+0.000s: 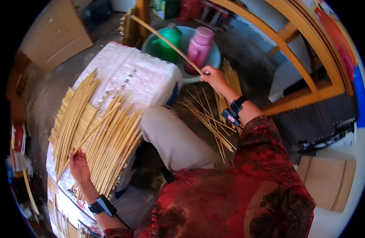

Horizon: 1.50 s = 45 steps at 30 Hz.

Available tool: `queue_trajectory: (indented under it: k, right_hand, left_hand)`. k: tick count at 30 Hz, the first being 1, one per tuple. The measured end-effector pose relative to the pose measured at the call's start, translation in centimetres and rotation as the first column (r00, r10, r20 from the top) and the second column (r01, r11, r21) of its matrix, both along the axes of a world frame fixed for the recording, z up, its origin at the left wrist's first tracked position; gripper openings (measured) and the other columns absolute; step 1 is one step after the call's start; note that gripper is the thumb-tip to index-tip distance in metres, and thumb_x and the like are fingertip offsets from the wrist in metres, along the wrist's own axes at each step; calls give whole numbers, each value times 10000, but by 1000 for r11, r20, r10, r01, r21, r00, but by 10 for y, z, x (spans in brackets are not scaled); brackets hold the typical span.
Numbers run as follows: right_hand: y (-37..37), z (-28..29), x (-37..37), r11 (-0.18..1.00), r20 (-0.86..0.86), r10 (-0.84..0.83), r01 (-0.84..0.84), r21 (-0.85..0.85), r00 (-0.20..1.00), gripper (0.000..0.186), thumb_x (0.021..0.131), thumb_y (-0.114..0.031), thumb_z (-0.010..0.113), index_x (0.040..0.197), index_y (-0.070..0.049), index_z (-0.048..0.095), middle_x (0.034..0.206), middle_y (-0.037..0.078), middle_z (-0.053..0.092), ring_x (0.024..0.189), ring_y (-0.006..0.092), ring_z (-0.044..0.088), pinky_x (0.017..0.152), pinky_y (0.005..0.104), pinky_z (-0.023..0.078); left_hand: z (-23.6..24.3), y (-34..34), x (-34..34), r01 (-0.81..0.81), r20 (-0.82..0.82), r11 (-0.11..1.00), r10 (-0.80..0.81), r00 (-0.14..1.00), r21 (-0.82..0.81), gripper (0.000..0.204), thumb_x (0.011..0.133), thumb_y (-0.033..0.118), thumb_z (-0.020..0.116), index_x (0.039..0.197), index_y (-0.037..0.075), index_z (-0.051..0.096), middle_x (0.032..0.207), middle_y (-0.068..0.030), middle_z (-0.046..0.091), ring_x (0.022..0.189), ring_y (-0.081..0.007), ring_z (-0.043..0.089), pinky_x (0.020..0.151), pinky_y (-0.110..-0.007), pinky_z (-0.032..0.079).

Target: The person weaves bamboo sticks together by threading a white cord around individual sticks and tying knots to secure them into a mat.

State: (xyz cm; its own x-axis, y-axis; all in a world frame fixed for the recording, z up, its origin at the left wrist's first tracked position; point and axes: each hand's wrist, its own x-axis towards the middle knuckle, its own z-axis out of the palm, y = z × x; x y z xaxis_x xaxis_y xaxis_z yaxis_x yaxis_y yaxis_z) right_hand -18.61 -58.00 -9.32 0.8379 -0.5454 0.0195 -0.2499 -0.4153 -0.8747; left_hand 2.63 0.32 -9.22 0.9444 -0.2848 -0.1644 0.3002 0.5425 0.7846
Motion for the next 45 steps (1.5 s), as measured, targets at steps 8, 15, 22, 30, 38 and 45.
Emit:
queue_trajectory:
  k: [8, 15, 22, 30, 38, 45]
  right_hand:
    - [16, -122, -254, 952, -328, -191, 255, 167, 925, 99, 773, -1, 621, 830, -31, 546, 735, 10, 543, 692, 117, 538, 611, 277, 451]
    - [67, -156, -294, 884, -541, -147, 356, 304, 828, 121, 731, 48, 624, 818, -8, 564, 734, 76, 574, 690, 207, 585, 603, 344, 468]
    - [47, -173, -288, 832, -428, 1, 237, 501, 904, 80, 762, 12, 600, 830, -20, 575, 752, 77, 606, 662, 162, 595, 574, 292, 464]
    - [11, -129, -173, 966, 35, -149, 138, 217, 988, 254, 783, -16, 593, 1034, -51, 580, 821, 6, 573, 629, 90, 526, 583, 223, 459]
    - [197, 126, 22, 578, 96, 761, -604, -549, 641, 249, 807, 44, 539, 1047, 0, 584, 864, 105, 555, 782, 202, 545, 723, 253, 429]
    - [391, 176, 19, 56, 87, 996, -757, -651, 0, 302, 777, 45, 578, 1056, -70, 602, 790, 108, 517, 730, 257, 541, 621, 326, 441]
  left_hand:
    - [5, 16, -10, 76, -18, 996, -77, 997, -34, 303, 926, 238, 500, 1099, -7, 546, 1001, -105, 611, 907, -184, 593, 822, -305, 496]
    - [22, 13, -30, 77, -29, 997, -76, 997, 25, 298, 924, 223, 502, 1102, -12, 544, 1024, -119, 613, 909, -191, 609, 775, -291, 527]
    - [35, 18, -63, -41, -82, 999, 41, 996, 2, 257, 904, 206, 538, 1064, 9, 570, 961, -109, 611, 882, -199, 588, 802, -307, 472]
    - [78, -24, -121, -42, 241, 996, 22, 970, 76, 252, 896, 266, 512, 900, 27, 589, 935, -127, 606, 926, -264, 586, 733, -382, 494]
    - [93, -75, -247, -154, 340, 985, 170, 925, -75, 157, 902, 106, 480, 969, 5, 580, 1123, -130, 503, 917, -213, 598, 697, -294, 525]
    - [114, -40, -300, -382, 393, 902, 432, 812, -202, 356, 929, 81, 412, 1274, -7, 419, 1373, -127, 283, 1002, -245, 590, 740, -316, 536]
